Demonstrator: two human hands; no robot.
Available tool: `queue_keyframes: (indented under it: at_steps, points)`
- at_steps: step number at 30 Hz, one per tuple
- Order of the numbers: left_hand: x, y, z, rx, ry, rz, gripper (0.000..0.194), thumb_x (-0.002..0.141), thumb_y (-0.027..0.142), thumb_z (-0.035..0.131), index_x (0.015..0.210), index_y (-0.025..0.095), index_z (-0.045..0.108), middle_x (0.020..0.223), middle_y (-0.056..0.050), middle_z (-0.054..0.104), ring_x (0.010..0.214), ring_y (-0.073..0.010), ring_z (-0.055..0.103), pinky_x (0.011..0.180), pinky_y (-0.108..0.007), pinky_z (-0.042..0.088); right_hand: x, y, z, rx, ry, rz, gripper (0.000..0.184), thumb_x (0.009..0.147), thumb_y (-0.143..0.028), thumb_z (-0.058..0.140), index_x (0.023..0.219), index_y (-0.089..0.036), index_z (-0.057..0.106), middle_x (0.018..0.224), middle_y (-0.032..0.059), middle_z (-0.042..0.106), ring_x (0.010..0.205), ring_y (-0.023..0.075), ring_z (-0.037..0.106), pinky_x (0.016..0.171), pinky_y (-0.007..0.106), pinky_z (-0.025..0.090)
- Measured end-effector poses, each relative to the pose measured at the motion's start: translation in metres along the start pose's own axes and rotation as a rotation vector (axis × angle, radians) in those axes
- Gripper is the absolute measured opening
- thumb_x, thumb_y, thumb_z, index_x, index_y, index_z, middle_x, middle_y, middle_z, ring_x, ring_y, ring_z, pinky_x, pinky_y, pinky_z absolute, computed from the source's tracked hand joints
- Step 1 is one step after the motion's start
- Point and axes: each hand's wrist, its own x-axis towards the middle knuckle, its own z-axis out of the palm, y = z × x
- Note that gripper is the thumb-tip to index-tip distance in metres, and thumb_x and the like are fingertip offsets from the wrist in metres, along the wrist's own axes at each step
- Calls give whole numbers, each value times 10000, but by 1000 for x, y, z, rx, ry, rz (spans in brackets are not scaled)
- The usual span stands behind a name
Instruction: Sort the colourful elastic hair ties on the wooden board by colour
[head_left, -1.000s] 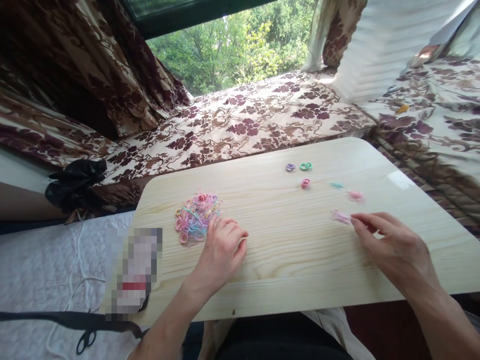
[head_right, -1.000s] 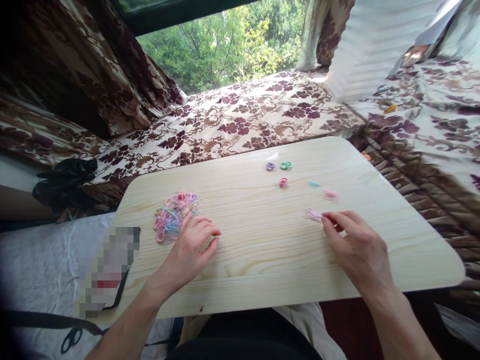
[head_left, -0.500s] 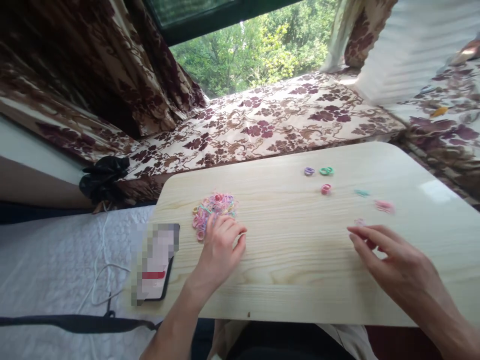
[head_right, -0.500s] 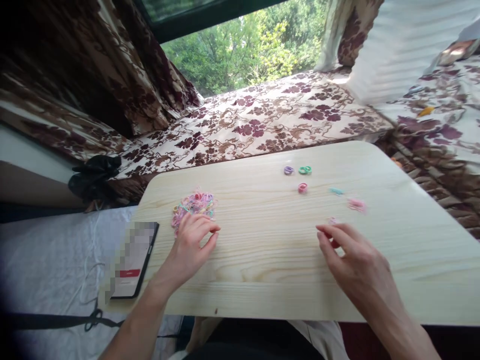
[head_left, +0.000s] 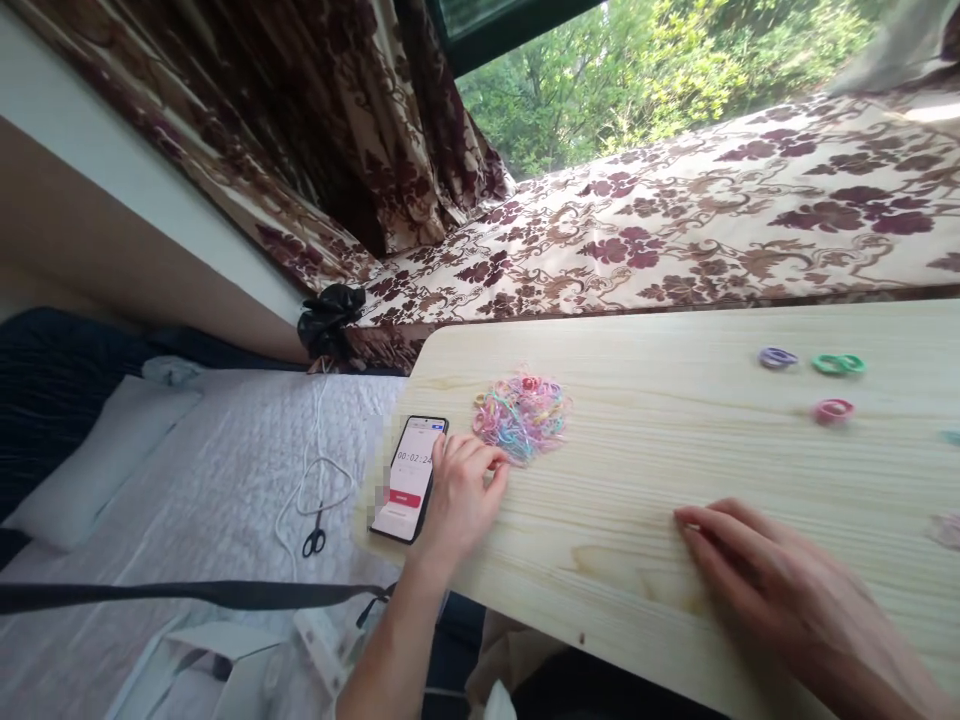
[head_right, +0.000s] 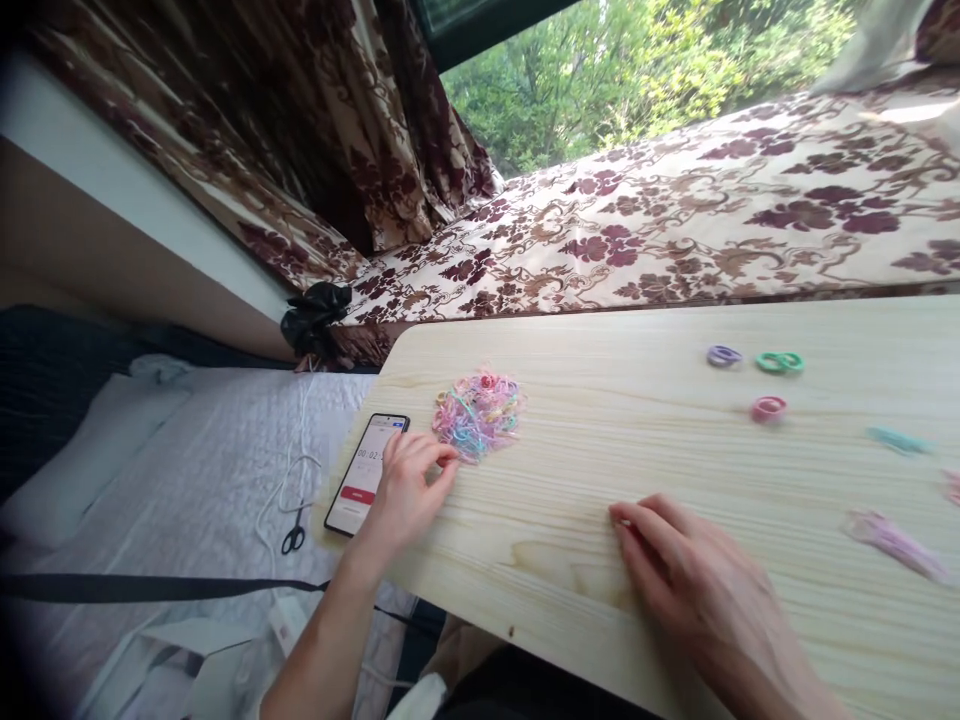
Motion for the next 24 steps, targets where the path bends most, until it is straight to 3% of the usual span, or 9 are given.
queue_keyframes:
  at_steps: [8,16,24]
  points:
    - [9,14,8,1,78,-16,94,852,184,607,784,219,662,790,2,674,907,-196,575,1060,-501,319,-1,-1,3,-20,9,2,282,930,-408,433,887,-261,670,832,21,699,654,143,665,547,253,486]
    - [46,2,13,93,285,-80,124,871,207,596,884,252,710,852,-36,702,944,-241,567,1022,-500,338,-5,5,6,-46,-25,9,256,923,-401,465,952,-266,680,877,26,708,700,149,679,568,247,485]
    - [57,-5,19,142,208,-84,183,867,213,608,973,276,744,898,-44,689,994,-255,546,1037,-534,316,-2,-1,4,-75,53,-28,267,940,-377,443,923,-250,677,831,5,704,671,131,672,548,242,471]
